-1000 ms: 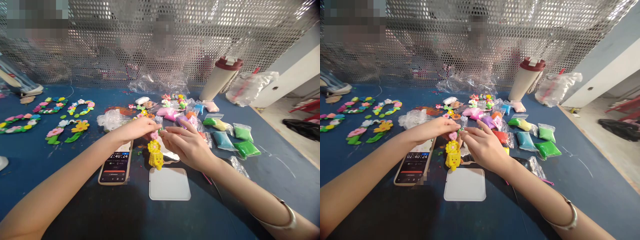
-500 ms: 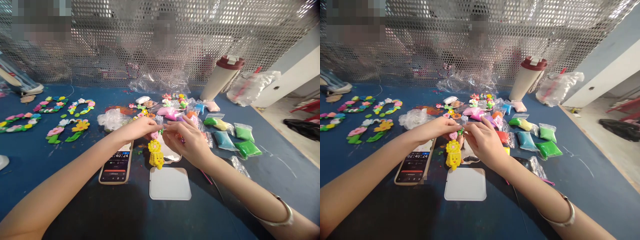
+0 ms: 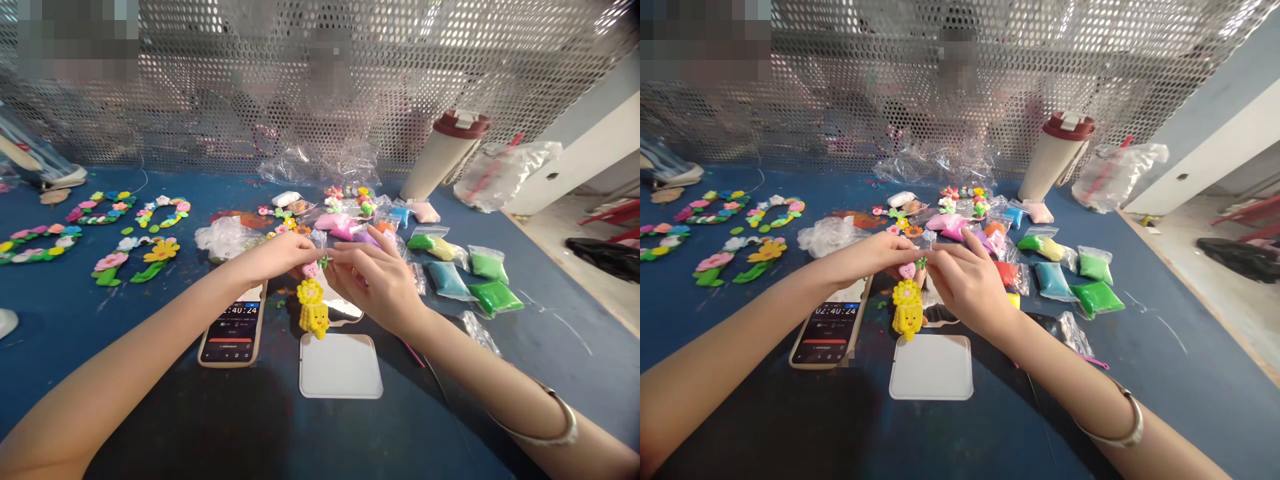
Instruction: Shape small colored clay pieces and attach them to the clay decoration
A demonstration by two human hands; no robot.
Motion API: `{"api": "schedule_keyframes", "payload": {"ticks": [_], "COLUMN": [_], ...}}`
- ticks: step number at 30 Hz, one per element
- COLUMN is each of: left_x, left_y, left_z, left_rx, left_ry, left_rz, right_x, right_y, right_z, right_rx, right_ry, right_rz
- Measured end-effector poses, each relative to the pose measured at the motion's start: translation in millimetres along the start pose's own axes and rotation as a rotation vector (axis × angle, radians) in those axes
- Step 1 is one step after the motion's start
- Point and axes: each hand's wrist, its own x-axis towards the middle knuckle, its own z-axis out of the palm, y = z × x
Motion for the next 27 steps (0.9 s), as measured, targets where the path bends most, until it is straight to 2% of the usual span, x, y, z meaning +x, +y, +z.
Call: {"api": "schedule_keyframes", "payload": {"ticks": [3, 9, 21, 27], "left_x": [-0.4, 0.9, 1.5, 0.4], "left_y": [1.2, -0.9, -3.2, -1.6], "left_z": [0.0, -0.1, 0.2, -1.3], "left_rx": [0.008, -0.001, -0.005, -0.008], "left_ry": [0.005, -0.006, 0.01, -0.015], "left_rz": [0.004, 0.008, 0.002, 0.0], "right_x": [-1.4, -5.9, -8.2, -7.3], "right_y": [-0.9, 0.2, 1.8, 0.9], "right_z": [-7.1, -8.7, -6.9, -6.7], "right_rx": [0.0, -0.021, -0.111, -0.133], "right_ry": [-0.048, -0.09, -0.089, -0.123], "right_rz": [-0.139, -0.242, -0.341, -0.338]}}
